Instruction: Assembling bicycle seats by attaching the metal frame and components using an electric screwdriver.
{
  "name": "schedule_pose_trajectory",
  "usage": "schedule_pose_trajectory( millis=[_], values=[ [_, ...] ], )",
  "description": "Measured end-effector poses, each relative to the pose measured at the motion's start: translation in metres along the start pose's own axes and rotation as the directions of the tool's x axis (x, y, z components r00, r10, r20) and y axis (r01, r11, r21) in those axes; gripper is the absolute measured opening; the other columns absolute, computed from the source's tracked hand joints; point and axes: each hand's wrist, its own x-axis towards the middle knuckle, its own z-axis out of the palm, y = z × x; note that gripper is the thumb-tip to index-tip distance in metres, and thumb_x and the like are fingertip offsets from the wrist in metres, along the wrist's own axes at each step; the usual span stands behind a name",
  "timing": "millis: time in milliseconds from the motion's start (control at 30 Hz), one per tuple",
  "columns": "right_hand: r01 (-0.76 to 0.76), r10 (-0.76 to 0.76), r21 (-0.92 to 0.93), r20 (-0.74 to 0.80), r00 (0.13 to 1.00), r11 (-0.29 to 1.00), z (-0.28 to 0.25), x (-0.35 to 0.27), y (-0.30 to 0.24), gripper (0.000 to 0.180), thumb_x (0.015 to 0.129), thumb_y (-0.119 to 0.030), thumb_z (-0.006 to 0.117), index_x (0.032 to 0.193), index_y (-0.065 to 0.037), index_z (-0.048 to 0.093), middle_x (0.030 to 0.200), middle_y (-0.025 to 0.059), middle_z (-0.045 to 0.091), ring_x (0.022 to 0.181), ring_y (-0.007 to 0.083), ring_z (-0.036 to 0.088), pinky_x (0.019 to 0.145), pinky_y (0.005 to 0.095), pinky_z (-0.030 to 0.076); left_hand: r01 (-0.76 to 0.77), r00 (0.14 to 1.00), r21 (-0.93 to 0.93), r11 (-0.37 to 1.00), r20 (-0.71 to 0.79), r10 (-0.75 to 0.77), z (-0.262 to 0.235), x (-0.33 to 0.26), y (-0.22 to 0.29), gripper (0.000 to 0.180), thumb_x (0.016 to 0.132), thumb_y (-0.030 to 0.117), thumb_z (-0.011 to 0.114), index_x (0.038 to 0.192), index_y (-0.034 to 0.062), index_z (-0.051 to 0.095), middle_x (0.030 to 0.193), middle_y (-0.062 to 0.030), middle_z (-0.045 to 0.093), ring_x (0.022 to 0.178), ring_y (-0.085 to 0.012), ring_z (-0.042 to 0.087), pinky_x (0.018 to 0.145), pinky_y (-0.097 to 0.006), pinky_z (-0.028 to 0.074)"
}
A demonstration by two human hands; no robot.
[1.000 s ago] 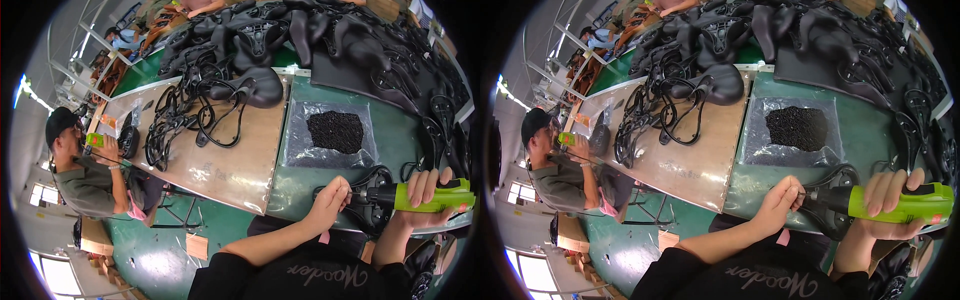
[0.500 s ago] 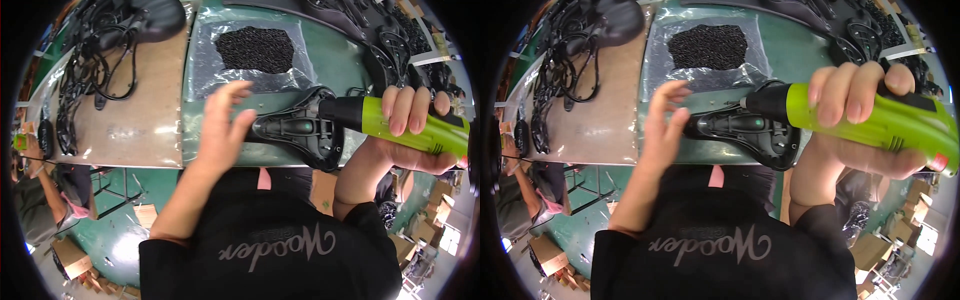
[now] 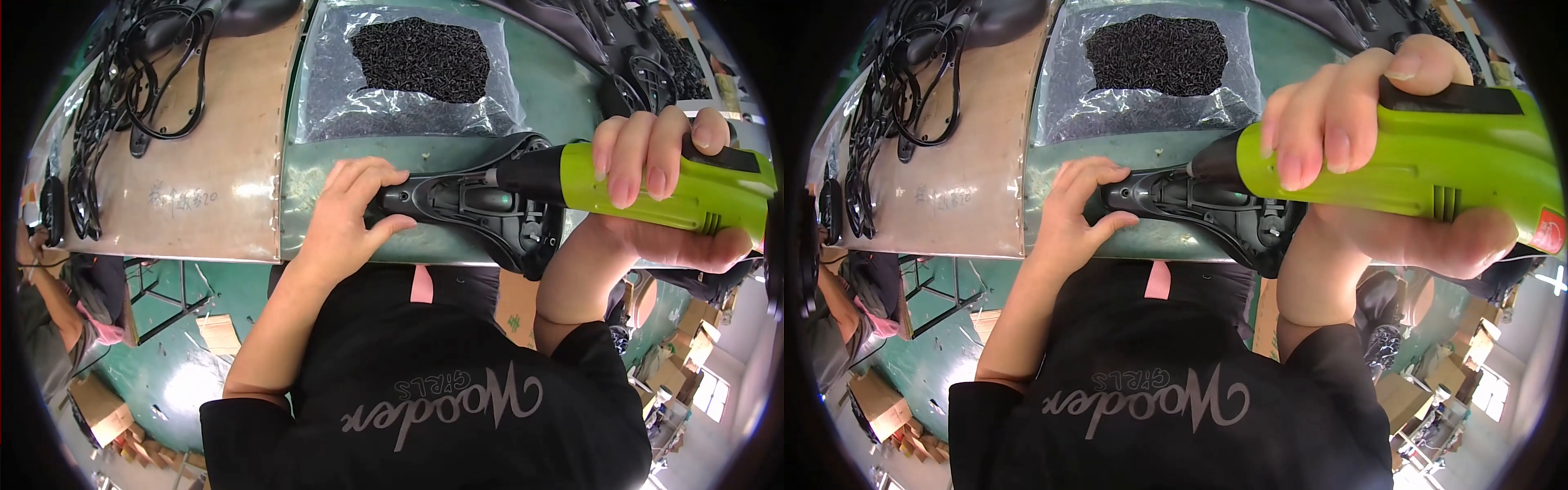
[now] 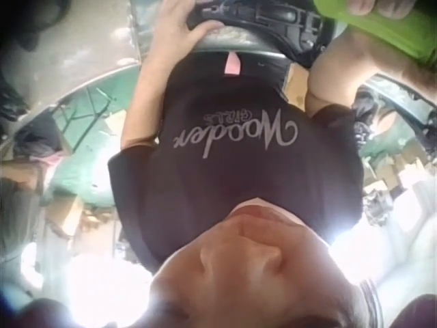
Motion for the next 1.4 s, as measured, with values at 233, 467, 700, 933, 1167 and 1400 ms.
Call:
schedule_pose_trajectory(
  millis=[233, 467, 700, 933, 1167, 1400],
  values=[
    [-0.073, 0.068, 0.07, 0.08, 0.995, 0.995, 0.001, 0.007, 0.014, 0.066, 0.078, -0.056, 0.065, 0.117, -0.009, 0.041, 0.087, 0.0038, 0.053, 0.071, 0.0169, 0.055, 0.069, 0.0322, 0.041, 0.018, 0.999, -0.081, 0.997, -0.027, -0.021, 0.004, -0.001, -0.005, 0.047, 0.059, 0.015, 0.08, 0.101, 0.0066, 0.063, 0.105, -0.0084, 0.057, 0.098, -0.0293, 0.051, 0.085, -0.038, 0.043],
    [-0.066, 0.06, 0.064, 0.102, 0.993, 0.996, 0.012, 0.012, 0.03, 0.067, 0.077, -0.058, 0.067, 0.115, -0.01, 0.04, 0.084, 0.0025, 0.055, 0.066, 0.0179, 0.059, 0.063, 0.0314, 0.045, 0.048, 0.999, -0.079, 0.996, 0.0, -0.048, 0.002, 0.002, 0.001, 0.046, 0.059, 0.013, 0.08, 0.1, 0.0061, 0.063, 0.105, -0.0083, 0.057, 0.099, -0.0291, 0.05, 0.085, -0.038, 0.043],
    [-0.086, 0.075, 0.12, 0.093, 0.993, 0.989, 0.009, 0.014, 0.025, 0.064, 0.077, -0.056, 0.067, 0.114, -0.01, 0.041, 0.084, 0.0013, 0.056, 0.064, 0.0151, 0.059, 0.061, 0.0292, 0.046, 0.031, 0.999, 0.006, 0.999, 0.009, -0.031, 0.0, 0.004, 0.013, 0.051, 0.057, 0.014, 0.081, 0.105, 0.007, 0.063, 0.105, -0.0102, 0.056, 0.099, -0.0292, 0.051, 0.086, -0.038, 0.043],
    [-0.066, 0.062, 0.074, 0.062, 0.996, 0.995, 0.006, 0.011, 0.018, 0.062, 0.077, -0.053, 0.068, 0.113, -0.01, 0.043, 0.084, 0.0012, 0.057, 0.062, 0.0135, 0.059, 0.06, 0.0283, 0.046, 0.014, 1.0, -0.023, 1.0, 0.0, -0.014, 0.0, 0.005, 0.007, 0.053, 0.057, 0.016, 0.081, 0.107, 0.0076, 0.062, 0.104, -0.0107, 0.054, 0.096, -0.0294, 0.051, 0.084, -0.038, 0.043],
    [-0.037, 0.037, 0.087, 0.005, 0.999, 0.996, 0.008, 0.007, 0.015, 0.06, 0.076, -0.05, 0.07, 0.112, -0.01, 0.044, 0.085, 0.002, 0.059, 0.063, 0.0138, 0.06, 0.061, 0.0268, 0.048, -0.033, 0.999, 0.006, 0.999, -0.012, 0.034, 0.003, 0.005, 0.005, 0.053, 0.057, 0.017, 0.082, 0.105, 0.007, 0.062, 0.102, -0.0105, 0.055, 0.095, -0.0291, 0.051, 0.082, -0.037, 0.044],
    [-0.072, 0.072, 0.086, 0.0, 0.997, 0.994, 0.011, 0.006, 0.017, 0.059, 0.077, -0.049, 0.07, 0.111, -0.01, 0.043, 0.085, 0.0028, 0.059, 0.064, 0.0149, 0.061, 0.061, 0.0273, 0.048, -0.025, 0.999, -0.019, 1.0, -0.048, 0.024, 0.006, 0.004, 0.002, 0.051, 0.056, 0.017, 0.082, 0.103, 0.0065, 0.066, 0.098, -0.0086, 0.057, 0.093, -0.0266, 0.053, 0.08, -0.035, 0.045]
  ],
)
